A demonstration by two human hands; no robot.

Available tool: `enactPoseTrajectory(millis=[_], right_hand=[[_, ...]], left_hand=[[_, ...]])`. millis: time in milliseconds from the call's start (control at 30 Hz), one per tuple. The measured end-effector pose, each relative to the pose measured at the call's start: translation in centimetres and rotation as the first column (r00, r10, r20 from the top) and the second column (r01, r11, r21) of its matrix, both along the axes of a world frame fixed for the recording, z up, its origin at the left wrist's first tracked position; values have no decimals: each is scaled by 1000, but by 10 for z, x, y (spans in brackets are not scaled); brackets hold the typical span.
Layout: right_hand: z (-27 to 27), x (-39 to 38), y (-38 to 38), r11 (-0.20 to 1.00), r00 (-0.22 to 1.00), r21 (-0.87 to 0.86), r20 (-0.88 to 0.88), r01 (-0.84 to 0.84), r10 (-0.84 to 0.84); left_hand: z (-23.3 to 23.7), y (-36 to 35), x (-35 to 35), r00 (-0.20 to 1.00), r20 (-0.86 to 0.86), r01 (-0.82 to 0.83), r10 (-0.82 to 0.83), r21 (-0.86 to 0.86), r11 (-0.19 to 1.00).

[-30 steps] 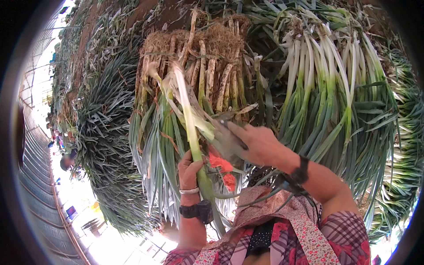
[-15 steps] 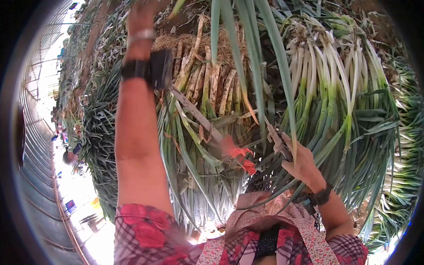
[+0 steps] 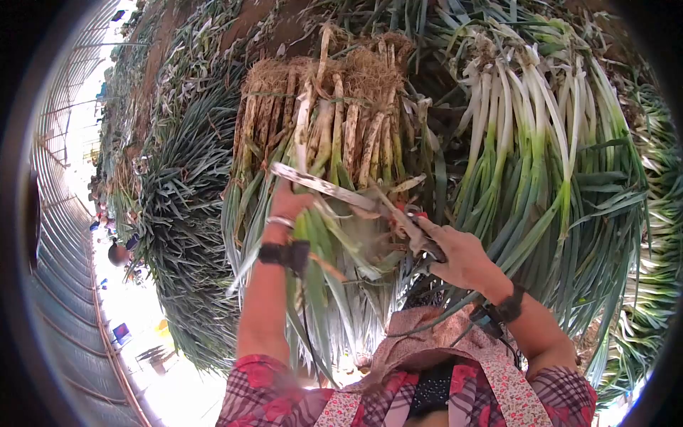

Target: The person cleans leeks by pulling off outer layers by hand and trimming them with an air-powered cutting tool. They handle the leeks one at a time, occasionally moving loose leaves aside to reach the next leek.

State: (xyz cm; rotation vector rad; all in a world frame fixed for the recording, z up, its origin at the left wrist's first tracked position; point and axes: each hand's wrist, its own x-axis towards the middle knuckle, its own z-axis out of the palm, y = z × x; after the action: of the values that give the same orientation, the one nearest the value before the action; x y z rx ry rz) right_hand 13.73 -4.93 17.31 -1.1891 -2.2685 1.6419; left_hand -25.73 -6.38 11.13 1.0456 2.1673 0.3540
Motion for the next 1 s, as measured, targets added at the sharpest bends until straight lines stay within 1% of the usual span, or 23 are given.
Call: enactPoseTrajectory(millis=[33,100,133,167,200,233,300,367,433,500,567,600,633,667,700,733,767,833,867,900,933,967,1000], right_hand=[[4,-7,-2,1000,997,-9,-71,-10,10],[9,-17,-1,996,995,-38,-72,-78,75],[6,-19,-3,995,995,4,-27,-96,96],[1,-19,-2,992,993,47,22,-115,114],[-10,-19,-1,994,1000,101,-3,-29,30],[-11,-16,-2,995,999,91,12,-31,30],[-11,-14,-5,994,996,110,93,-7,-4],[0,-7,-25,991,998,119,20,-63,61],[18,-5,-36,961,957,-16,95,-275,275],[18,-7,-37,958,955,-58,83,-282,286],[-4,-12,-36,993,990,-7,71,-121,121],[-14,-15,-36,996,999,85,31,-39,37],[-9,-17,-37,996,999,76,23,-39,37],[1,-18,-36,995,996,47,25,-86,85],[6,-19,-36,991,991,20,30,-131,131],[5,-17,-45,983,983,6,13,-184,184],[9,-15,-50,983,983,2,16,-185,185],[17,-15,-55,956,952,-18,88,-292,292],[15,-14,-55,961,959,-27,68,-274,275],[12,-16,-56,962,959,-32,67,-272,274],[8,-17,-56,980,976,-3,80,-201,201],[6,-18,-56,991,988,27,92,-129,126],[8,-16,-58,991,987,27,94,-130,127]], left_hand=[[11,-15,30,998,65,-11,4,118,993],[24,-37,79,990,-138,27,-35,-64,998],[20,-52,97,991,-127,27,-36,-72,997],[13,-65,114,962,-247,96,-119,-104,990],[7,-74,124,911,-357,162,-204,-145,976],[1,-79,129,917,-341,164,-207,-152,975],[-4,-78,136,869,-481,104,-116,-52,993],[-1,-75,138,868,-493,82,-56,33,996],[10,-73,134,831,-553,138,-62,96,986],[16,-77,127,806,-588,121,-73,42,992],[10,-84,101,930,-367,66,-37,69,995],[17,-80,90,894,-446,114,-38,146,983],[-9,-86,58,975,-157,-54,155,509,859],[-32,-94,24,954,193,-294,229,740,605],[-1,-80,6,884,-233,-190,406,615,765],[38,-62,2,650,-630,-168,424,426,889],[56,-58,9,653,-629,-170,422,421,891],[79,-64,26,315,-864,85,394,439,895],[54,-80,39,794,-236,-208,561,762,614],[25,-98,60,765,541,-641,349,688,339],[20,-110,85,969,-66,-151,236,599,787],[18,-121,111,819,-548,273,-172,109,956],[17,-123,142,833,-540,191,-124,71,979]])
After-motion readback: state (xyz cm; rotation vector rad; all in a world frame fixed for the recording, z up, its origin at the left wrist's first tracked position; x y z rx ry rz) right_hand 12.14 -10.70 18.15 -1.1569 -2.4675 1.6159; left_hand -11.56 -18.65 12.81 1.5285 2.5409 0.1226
